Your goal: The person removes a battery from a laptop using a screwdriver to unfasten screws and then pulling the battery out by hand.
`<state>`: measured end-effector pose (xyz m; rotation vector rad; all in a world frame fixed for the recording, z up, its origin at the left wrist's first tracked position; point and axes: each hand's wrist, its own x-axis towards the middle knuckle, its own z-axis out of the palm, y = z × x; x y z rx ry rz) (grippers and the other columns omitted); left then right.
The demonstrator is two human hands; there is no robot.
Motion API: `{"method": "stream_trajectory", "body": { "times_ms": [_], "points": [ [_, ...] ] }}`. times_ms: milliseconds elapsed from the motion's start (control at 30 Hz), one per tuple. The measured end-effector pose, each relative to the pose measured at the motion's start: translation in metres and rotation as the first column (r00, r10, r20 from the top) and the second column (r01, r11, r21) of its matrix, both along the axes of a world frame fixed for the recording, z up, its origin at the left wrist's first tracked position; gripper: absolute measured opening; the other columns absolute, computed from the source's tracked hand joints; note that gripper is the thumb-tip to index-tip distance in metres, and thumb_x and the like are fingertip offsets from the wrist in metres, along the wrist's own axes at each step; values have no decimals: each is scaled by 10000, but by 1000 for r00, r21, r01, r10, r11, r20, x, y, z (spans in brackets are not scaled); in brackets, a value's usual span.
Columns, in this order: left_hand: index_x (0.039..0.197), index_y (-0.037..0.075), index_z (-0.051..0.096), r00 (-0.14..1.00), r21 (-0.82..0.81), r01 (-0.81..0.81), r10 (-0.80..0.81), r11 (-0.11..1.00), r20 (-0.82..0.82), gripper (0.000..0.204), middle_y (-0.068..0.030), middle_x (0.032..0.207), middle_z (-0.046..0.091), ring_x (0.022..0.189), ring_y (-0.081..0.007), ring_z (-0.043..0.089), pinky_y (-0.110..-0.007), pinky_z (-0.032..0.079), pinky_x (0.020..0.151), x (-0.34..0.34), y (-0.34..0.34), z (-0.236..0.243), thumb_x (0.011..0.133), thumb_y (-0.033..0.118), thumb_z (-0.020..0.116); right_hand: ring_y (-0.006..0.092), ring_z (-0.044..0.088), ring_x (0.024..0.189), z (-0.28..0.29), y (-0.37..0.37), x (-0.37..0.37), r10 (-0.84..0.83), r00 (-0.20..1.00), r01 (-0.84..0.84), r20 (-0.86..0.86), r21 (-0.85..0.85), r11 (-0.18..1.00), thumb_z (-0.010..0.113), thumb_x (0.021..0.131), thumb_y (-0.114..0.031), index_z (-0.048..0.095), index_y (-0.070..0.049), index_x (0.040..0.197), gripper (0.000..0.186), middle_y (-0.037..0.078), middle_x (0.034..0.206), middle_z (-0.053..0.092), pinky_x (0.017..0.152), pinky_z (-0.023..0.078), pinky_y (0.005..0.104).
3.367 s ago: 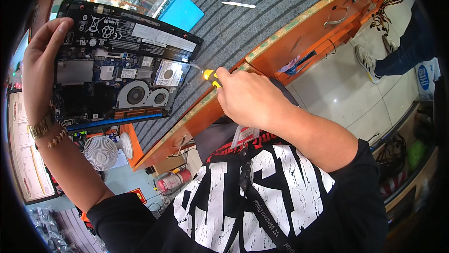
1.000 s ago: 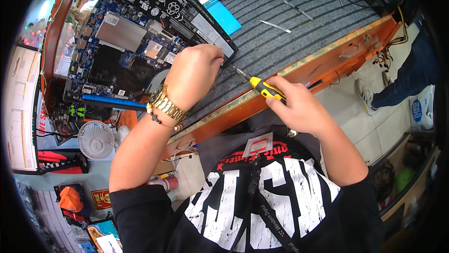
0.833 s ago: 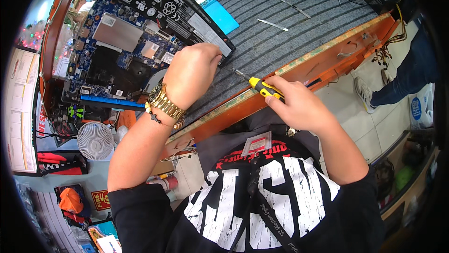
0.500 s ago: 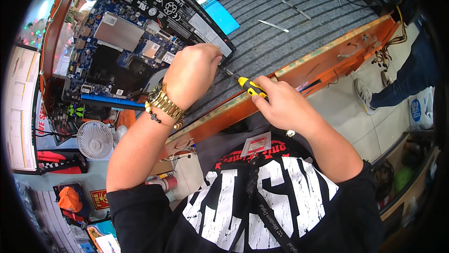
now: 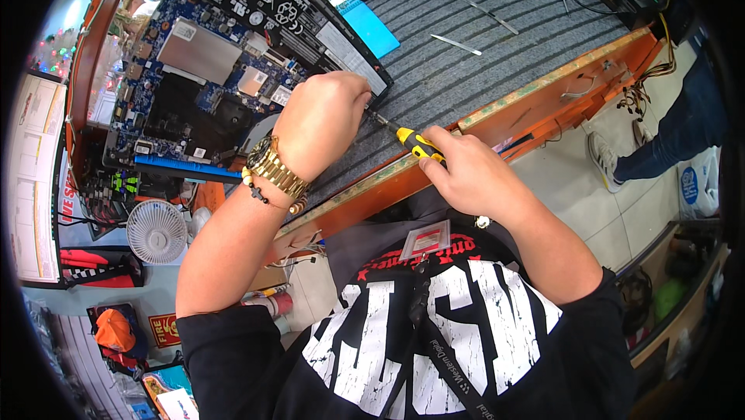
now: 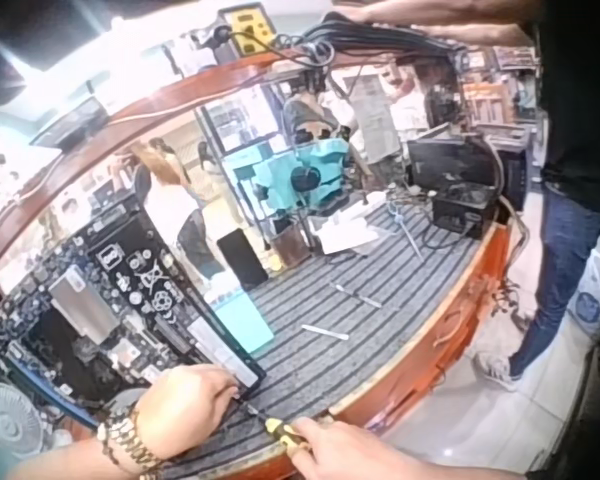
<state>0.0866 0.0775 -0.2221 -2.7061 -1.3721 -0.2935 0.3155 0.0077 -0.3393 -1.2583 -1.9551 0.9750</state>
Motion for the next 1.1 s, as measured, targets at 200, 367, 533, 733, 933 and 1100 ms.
{"method": "stream_trajectory", "body": {
  "times_ms": [200, 367, 533, 733, 933, 1100],
  "points": [
    [1064, 0, 837, 1000, 0, -3, 3, 1000, 7, 139, -201, 1071, 826, 944, -411, 795, -459, 650, 848, 0, 0, -1, 994, 104, 778, 545, 728, 1009, -1, 2, 1, 17, 999, -17, 30, -16, 1000, 627, 1085, -256, 619, 1, 1188, 278, 309, 1007, 760, 875, 580, 644],
    [1068, -1, 837, 1000, -3, -12, 12, 1000, 2, 141, -201, 1076, 826, 951, -411, 795, -457, 651, 851, 0, 0, -1, 994, 103, 776, 544, 727, 1002, -2, 1, 0, 9, 1000, -9, 16, -6, 1000, 621, 1091, -259, 618, 3, 1186, 278, 310, 1001, 759, 872, 581, 644],
    [1068, -8, 834, 1000, -5, -7, 7, 1000, 8, 142, -201, 1087, 828, 965, -409, 797, -452, 652, 860, 1, 1, -1, 992, 98, 777, 544, 727, 997, -3, 1, 0, 11, 1000, -11, 15, -1, 1000, 619, 1091, -258, 616, 6, 1184, 279, 311, 1004, 757, 868, 580, 643],
    [1065, -11, 836, 1000, -17, -25, 25, 1000, 0, 139, -203, 1107, 828, 981, -408, 799, -449, 653, 877, 1, 0, -1, 991, 91, 777, 542, 728, 1000, -4, 0, 0, -3, 1000, 3, -1, -2, 1000, 643, 1070, -261, 623, 7, 1193, 295, 322, 1013, 752, 879, 579, 632],
    [1061, -10, 837, 1000, -17, 6, -6, 1000, -10, 136, -193, 1137, 833, 1002, -405, 800, -446, 653, 892, -2, 0, 0, 997, 92, 772, 516, 738, 1044, -4, -7, 22, -10, 995, 5, -100, -45, 999, 686, 1043, -266, 660, -8, 1312, 373, 310, 1058, 767, 917, 568, 581],
    [1061, -16, 834, 1000, -49, -23, 24, 999, 17, 143, -190, 1158, 833, 1018, -407, 798, -446, 651, 901, -1, -1, -1, 1005, 96, 767, 459, 758, 997, -5, -9, 45, 37, 970, -39, -239, -6, 999, 721, 1023, -233, 677, -16, 1347, 392, 255, 1037, 774, 882, 569, 503]
  ]
}}
